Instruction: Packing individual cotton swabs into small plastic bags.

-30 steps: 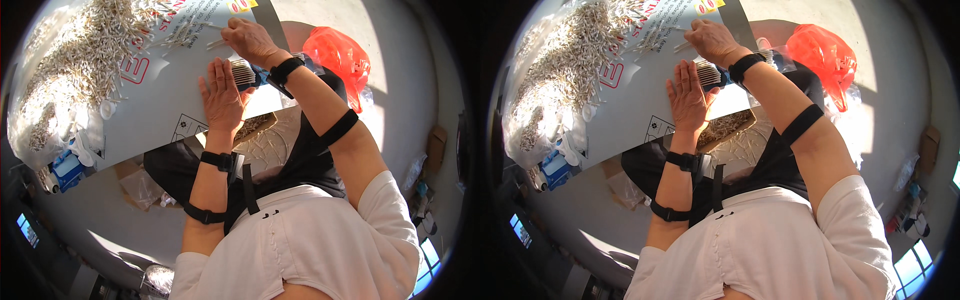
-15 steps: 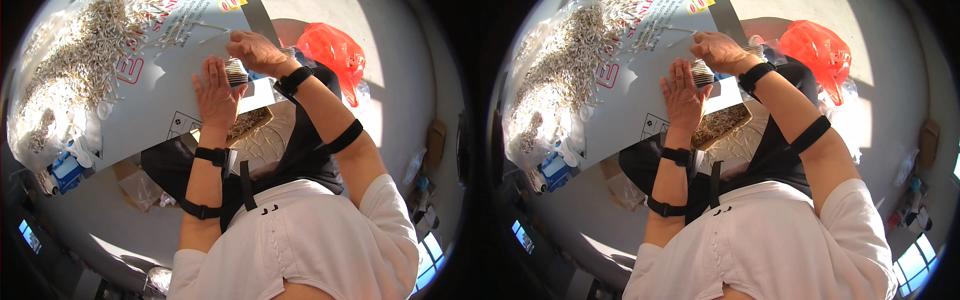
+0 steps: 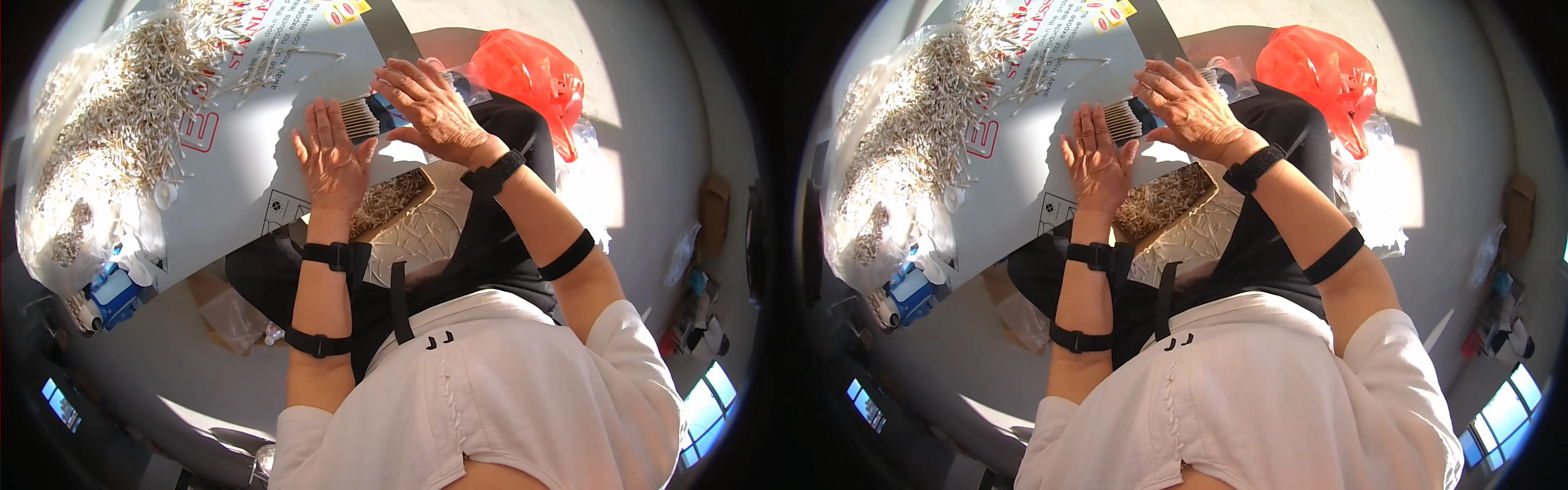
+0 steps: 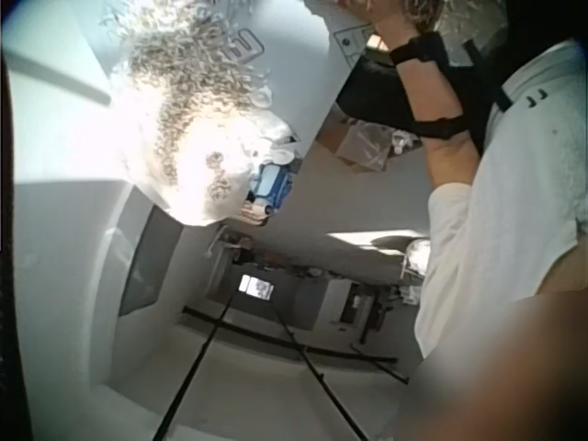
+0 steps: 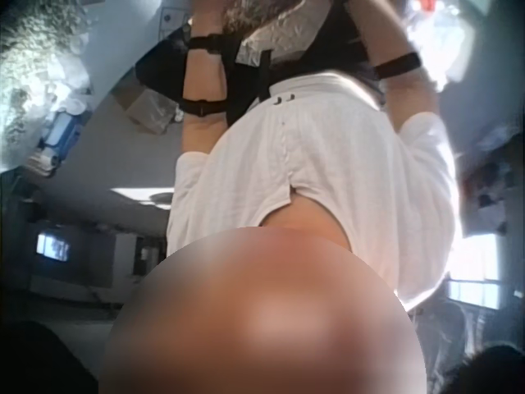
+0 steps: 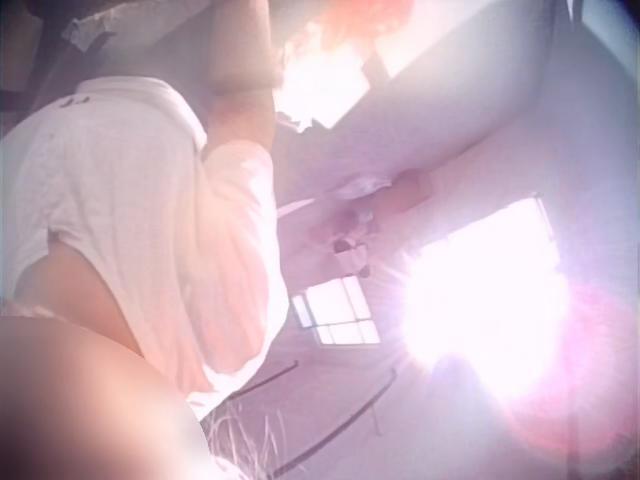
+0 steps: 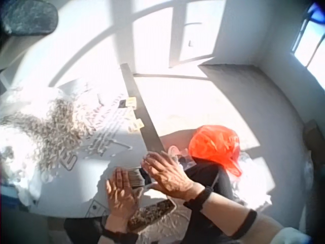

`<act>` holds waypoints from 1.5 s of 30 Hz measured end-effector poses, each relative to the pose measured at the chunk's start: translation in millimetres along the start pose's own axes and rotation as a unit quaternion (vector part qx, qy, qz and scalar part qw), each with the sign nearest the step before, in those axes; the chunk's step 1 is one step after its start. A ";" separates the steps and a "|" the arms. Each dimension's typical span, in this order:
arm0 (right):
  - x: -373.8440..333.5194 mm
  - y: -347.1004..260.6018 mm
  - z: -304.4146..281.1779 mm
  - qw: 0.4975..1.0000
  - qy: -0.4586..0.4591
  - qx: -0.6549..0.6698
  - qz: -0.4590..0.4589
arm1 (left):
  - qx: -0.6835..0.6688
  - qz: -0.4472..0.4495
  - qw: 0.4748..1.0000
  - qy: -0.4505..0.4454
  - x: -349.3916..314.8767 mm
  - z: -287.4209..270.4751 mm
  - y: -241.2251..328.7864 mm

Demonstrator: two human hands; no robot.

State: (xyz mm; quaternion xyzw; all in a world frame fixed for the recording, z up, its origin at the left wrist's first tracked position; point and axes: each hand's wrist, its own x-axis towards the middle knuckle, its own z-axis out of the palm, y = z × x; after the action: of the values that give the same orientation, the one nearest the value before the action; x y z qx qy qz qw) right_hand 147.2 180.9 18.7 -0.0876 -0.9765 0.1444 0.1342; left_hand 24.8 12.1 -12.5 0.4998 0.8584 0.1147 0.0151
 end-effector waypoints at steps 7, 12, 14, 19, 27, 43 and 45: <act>7.4 -13.6 26.6 0.998 0.024 -0.030 -0.044 | -0.005 -0.007 1.000 -0.019 2.7 -4.9 1.1; 2.5 -16.0 32.6 0.997 0.060 -0.004 -0.045 | 0.017 0.003 1.000 -0.017 1.2 -4.7 2.6; 1.2 -14.0 30.8 0.998 0.030 -0.010 -0.050 | -0.005 0.006 1.000 -0.024 1.4 -4.0 2.2; -12.2 9.1 1.9 0.992 0.066 -0.029 0.100 | -0.010 0.018 1.000 -0.012 -1.1 -3.3 -1.7; -41.6 39.6 15.8 0.991 -0.011 -0.011 0.134 | 0.000 -0.005 1.000 0.002 1.1 -3.3 14.5; -41.1 38.9 16.5 0.990 0.019 0.043 0.133 | -0.044 -0.023 0.999 0.000 13.9 16.4 73.0; -40.8 38.5 17.1 0.991 0.025 0.042 0.125 | -0.046 -0.026 0.999 0.002 14.9 18.0 77.1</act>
State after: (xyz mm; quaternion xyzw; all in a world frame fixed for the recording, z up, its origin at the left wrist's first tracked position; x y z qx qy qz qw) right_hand 186.1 204.3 -18.5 -0.2064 -0.9474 0.1984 0.1427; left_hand 85.8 64.7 -12.4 0.4761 0.8648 0.1546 0.0391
